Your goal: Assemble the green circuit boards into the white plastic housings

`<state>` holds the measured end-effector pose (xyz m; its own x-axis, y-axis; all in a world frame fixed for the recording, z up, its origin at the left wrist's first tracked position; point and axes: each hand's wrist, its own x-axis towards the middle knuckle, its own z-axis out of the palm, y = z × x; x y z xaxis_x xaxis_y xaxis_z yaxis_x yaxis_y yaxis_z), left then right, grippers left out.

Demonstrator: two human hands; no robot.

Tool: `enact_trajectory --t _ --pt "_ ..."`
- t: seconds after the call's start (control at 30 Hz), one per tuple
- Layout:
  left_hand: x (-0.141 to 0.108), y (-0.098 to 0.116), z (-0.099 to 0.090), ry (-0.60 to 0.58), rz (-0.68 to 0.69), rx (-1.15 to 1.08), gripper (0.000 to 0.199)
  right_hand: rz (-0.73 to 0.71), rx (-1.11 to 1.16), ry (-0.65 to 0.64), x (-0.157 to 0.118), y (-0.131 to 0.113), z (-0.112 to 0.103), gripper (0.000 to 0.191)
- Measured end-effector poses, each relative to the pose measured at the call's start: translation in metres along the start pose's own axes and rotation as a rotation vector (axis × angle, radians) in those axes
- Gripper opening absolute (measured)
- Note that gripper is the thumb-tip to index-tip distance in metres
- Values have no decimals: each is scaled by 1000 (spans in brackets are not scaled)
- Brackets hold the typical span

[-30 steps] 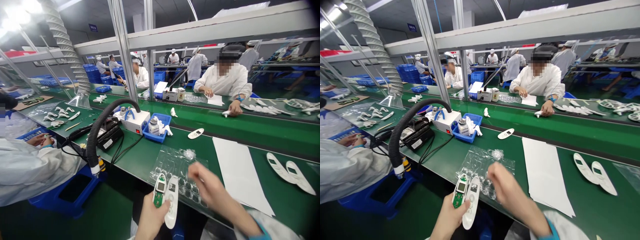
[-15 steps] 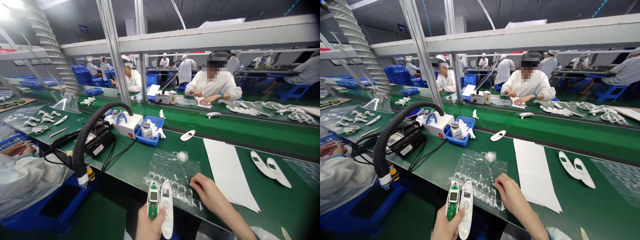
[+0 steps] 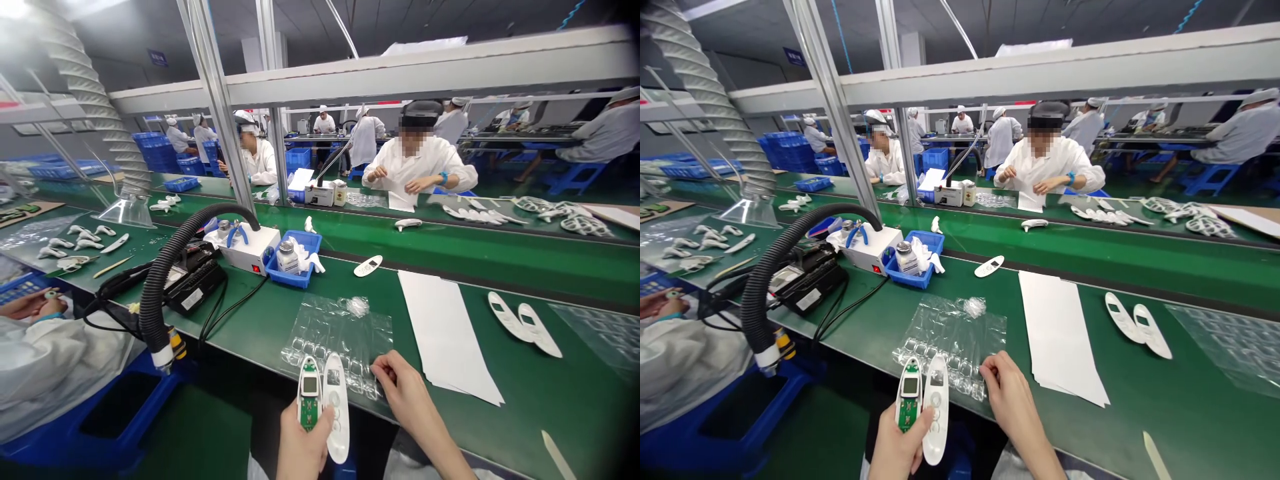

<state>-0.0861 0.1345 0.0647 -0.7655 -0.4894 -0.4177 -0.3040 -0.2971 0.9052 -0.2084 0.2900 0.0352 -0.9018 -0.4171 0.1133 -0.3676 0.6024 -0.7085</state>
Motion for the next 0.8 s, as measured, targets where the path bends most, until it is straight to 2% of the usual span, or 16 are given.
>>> enact_trajectory --t 0.1,0.23,0.3,0.37,0.47,0.63,0.8 --pt "-1 -1 -1 -4 -7 -3 42 -33 63 44 -7 0 -1 25" --pt "-1 -7 1 -1 -21 -10 38 -35 175 137 -14 -13 -15 23" --pt "0 -12 3 9 -15 -8 35 -12 272 77 -14 -27 -24 24" --pt "2 -16 5 28 -1 -3 32 -6 348 -49 -12 -43 -29 27" --pt "5 -20 9 55 28 -3 27 -30 367 -170 -8 -61 -27 29" --pt "8 -22 11 64 40 1 21 -40 350 -213 -3 -64 -17 29" --pt "8 -21 12 57 40 34 22 -37 331 -195 -3 -61 -11 31"
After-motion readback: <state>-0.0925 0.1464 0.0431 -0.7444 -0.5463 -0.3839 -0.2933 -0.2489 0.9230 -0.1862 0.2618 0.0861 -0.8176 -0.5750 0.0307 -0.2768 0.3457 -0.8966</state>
